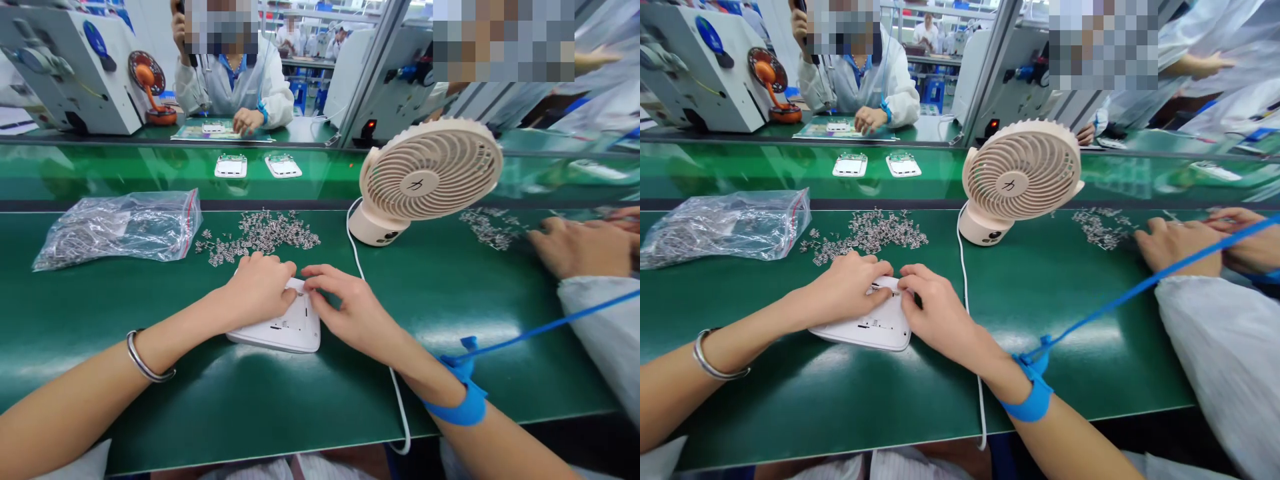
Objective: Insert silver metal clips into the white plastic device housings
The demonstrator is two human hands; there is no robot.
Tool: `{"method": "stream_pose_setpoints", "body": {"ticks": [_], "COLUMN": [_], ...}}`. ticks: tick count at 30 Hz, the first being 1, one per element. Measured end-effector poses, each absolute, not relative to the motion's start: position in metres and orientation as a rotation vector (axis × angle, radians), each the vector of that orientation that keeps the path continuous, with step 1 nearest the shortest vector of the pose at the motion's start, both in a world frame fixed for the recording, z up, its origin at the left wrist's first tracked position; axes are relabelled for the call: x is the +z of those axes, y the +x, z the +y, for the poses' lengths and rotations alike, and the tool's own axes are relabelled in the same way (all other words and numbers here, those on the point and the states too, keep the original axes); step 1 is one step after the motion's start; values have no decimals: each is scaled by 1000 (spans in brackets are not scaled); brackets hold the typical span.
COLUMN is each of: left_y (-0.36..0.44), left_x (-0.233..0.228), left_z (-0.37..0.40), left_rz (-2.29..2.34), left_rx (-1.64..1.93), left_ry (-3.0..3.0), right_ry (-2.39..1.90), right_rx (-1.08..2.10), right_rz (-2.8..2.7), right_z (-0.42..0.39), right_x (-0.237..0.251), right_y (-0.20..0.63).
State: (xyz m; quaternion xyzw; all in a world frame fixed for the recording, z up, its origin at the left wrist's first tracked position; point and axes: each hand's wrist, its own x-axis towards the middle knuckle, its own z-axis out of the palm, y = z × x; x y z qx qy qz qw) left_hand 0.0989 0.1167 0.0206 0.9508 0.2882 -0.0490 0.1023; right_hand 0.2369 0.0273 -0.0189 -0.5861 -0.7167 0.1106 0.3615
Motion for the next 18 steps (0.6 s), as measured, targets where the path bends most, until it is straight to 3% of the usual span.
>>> {"method": "stream_pose_setpoints", "body": {"ticks": [4,18], "left_y": [98,102], "left_x": [19,18], "left_z": [117,112], "left_rz": [839,900], "left_rx": [-124,-143], "left_ry": [2798,2794], "right_ry": [-1506,-1542], "right_rx": [330,20], "right_rz": [-1883,-2038], "right_z": [20,9], "right_x": [-17,-30], "right_y": [243,231]}}
